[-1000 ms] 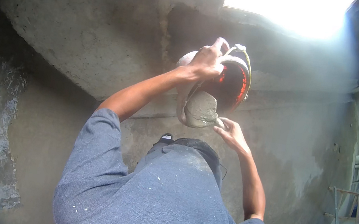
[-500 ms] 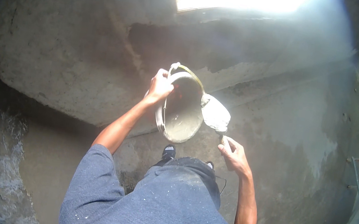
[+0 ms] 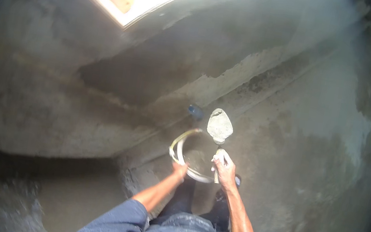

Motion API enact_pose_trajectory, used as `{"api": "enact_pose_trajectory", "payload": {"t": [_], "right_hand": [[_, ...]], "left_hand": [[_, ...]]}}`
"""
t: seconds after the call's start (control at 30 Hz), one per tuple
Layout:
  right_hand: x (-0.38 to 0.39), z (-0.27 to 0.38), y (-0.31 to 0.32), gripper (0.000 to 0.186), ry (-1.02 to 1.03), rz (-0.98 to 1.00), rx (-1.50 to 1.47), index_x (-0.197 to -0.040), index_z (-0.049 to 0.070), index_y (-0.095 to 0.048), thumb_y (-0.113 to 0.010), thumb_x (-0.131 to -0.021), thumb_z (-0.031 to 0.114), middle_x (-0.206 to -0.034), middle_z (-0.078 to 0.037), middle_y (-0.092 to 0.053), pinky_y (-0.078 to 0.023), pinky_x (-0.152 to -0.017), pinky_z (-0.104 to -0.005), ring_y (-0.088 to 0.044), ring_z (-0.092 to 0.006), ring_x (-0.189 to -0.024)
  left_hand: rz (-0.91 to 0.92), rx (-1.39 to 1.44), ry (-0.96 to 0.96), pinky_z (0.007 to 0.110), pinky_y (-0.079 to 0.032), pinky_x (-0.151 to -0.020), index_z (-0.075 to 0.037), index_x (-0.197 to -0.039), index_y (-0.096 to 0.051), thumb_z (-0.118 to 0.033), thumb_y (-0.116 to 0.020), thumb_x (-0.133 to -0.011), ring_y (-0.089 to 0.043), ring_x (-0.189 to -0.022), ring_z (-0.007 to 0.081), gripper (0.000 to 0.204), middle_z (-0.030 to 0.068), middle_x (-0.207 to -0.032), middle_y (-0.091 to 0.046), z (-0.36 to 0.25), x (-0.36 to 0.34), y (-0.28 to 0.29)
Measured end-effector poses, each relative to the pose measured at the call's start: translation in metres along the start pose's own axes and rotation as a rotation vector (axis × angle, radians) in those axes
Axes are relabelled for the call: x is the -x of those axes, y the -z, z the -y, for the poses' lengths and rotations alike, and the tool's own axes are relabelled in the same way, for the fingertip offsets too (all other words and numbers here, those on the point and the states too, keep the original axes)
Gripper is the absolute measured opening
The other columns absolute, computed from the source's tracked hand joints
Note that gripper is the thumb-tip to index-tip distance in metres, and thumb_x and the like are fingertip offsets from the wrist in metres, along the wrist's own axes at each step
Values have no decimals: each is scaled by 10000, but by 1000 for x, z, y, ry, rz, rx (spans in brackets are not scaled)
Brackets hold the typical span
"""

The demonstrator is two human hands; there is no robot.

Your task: The person repeatedly scoops plaster from a bucket using a trowel and spreads it onto a concrete wall.

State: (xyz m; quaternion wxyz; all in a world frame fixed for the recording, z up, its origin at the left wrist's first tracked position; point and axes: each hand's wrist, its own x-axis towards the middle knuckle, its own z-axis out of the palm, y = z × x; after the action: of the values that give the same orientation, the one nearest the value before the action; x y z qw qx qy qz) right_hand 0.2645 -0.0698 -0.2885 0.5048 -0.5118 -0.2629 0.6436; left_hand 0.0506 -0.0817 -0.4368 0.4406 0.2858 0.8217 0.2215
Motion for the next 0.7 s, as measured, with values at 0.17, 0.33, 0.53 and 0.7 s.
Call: {"api": "enact_pose_trajectory", "payload": {"t": [0.17,0.33,0.53,0.7], "right_hand": [[-22,-62,11,377,132,-175,-116,-1126,1,-555,-652,-898,285,-815,-17,-583,-441,-557,-225,-536,-76,-616],[-42,-122,-16,564,135,-405,-197,-1304,-52,-468,-659,-885,273,-829,-36,-598,-434,-540,-233,-529,-90,-598],[-90,-193,-92,586,113,-616,-210,-1337,-52,-441,-660,-873,231,-926,-81,-634,-466,-603,-263,-565,-114,-656],[-151,-236,-113,538,262,-761,-60,-1329,-44,-454,-637,-872,173,-1101,-156,-633,-457,-880,-335,-605,-219,-996]], "left_hand": [[90,89,101,381,-481,-852,88,-1033,-620,-156,-711,-723,-621,-925,235,405,167,-1008,-663,73,64,-84],[495,230,408,371,-495,-766,92,-1044,-604,-262,-706,-814,-633,-917,215,434,166,-998,-666,157,86,-82],[482,-99,387,373,-496,-766,89,-1046,-604,-261,-703,-816,-634,-916,215,430,165,-992,-667,203,65,39],[488,-280,315,375,-497,-766,87,-1047,-604,-260,-701,-819,-634,-916,215,427,164,-986,-667,215,6,48]]}}
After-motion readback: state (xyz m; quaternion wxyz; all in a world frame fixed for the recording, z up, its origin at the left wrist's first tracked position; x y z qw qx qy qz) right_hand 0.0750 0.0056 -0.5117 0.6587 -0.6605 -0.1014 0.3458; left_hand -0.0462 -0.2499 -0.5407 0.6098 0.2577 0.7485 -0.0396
